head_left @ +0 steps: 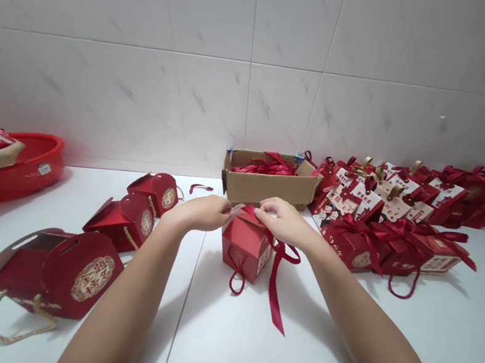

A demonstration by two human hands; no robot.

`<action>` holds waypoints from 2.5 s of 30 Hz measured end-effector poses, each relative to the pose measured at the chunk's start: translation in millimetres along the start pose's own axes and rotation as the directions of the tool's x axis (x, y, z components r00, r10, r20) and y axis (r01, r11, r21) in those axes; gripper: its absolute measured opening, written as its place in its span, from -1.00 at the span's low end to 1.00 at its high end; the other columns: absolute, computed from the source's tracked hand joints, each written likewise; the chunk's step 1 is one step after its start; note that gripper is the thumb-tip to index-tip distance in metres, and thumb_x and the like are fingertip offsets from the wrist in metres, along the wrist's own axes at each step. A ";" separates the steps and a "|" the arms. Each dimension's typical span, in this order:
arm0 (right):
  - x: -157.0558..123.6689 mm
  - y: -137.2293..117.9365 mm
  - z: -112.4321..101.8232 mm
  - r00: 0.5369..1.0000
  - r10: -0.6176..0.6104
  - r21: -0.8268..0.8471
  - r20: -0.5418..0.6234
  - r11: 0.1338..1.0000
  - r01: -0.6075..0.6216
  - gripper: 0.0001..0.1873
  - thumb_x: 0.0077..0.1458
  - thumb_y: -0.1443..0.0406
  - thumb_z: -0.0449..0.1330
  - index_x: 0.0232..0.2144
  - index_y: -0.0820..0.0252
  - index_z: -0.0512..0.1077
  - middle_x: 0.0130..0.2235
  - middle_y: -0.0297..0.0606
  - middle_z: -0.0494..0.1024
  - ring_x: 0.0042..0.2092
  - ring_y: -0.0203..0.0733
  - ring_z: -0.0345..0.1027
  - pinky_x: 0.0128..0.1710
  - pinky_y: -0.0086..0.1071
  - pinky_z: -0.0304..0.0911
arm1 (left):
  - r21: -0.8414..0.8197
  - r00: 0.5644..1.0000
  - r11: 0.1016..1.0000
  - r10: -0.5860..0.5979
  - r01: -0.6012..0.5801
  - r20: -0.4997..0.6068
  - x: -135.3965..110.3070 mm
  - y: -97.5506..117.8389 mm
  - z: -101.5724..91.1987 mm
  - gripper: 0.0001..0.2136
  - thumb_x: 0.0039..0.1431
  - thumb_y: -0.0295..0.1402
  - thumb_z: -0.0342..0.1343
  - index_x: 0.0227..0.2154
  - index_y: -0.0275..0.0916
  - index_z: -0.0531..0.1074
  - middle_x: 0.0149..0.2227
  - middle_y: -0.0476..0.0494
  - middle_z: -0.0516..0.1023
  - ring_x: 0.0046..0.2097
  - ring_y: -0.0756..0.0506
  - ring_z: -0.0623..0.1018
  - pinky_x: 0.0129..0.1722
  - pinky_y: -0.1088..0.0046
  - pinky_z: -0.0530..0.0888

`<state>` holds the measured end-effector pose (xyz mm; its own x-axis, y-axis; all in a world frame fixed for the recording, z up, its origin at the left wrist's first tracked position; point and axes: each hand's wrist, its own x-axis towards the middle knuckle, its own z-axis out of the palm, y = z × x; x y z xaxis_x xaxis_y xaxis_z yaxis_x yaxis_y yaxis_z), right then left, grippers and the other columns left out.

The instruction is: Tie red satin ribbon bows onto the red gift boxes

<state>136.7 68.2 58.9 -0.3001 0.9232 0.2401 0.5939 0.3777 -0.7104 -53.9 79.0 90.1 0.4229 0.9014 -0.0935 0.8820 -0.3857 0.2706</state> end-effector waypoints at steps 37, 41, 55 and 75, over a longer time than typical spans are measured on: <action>7.0 11.0 16.0 0.984 0.032 0.149 0.178 0.987 -0.059 -0.62 0.05 0.08 0.04 -0.61 0.24 0.29 -0.51 -0.30 0.37 -0.49 -0.32 0.17 -0.52 -0.46 0.01 | -0.128 0.957 0.990 -0.018 0.058 0.290 -9.1 -2.5 -8.6 -0.66 0.11 -0.15 -0.17 -0.63 -0.25 0.27 -0.54 -0.14 0.47 -0.48 -0.06 0.38 -0.36 0.37 0.29; 8.8 10.0 19.2 0.987 0.077 0.049 0.142 0.995 -0.085 -0.61 0.06 0.08 0.05 -0.63 0.22 0.32 -0.55 -0.29 0.37 -0.50 -0.30 0.18 -0.52 -0.44 -0.01 | -0.162 0.945 0.985 -0.006 0.063 0.327 -12.0 -2.0 -12.2 -0.68 0.11 -0.18 -0.14 -0.65 -0.23 0.25 -0.57 -0.09 0.41 -0.46 -0.07 0.37 -0.34 0.38 0.28; 8.4 13.1 24.4 0.992 0.040 -0.009 0.123 0.999 -0.039 -0.65 0.10 0.11 0.01 -0.57 0.20 0.35 -0.52 -0.26 0.39 -0.47 -0.26 0.20 -0.50 -0.42 -0.02 | -0.144 0.937 0.988 -0.008 0.062 0.349 -11.3 -5.8 -12.0 -0.66 0.12 -0.16 -0.14 -0.66 -0.24 0.22 -0.58 -0.06 0.37 -0.47 -0.05 0.34 -0.31 0.38 0.25; 6.6 5.9 22.3 0.992 -0.061 -0.026 0.106 0.998 0.064 -0.57 0.19 0.07 -0.10 -0.42 0.17 0.44 -0.33 -0.23 0.52 -0.30 -0.17 0.35 -0.33 -0.38 0.14 | -0.159 0.993 0.986 0.067 -0.050 0.101 -2.1 -10.4 -11.8 -0.82 0.02 -0.27 -0.07 -0.51 -0.23 0.35 -0.46 -0.05 0.40 -0.41 -0.04 0.38 -0.47 0.50 0.25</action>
<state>121.6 75.0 41.5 -0.4133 0.8857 0.2117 0.5926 0.4381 -0.6759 -66.4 83.4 98.8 0.4997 0.8492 -0.1711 0.8155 -0.3945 0.4234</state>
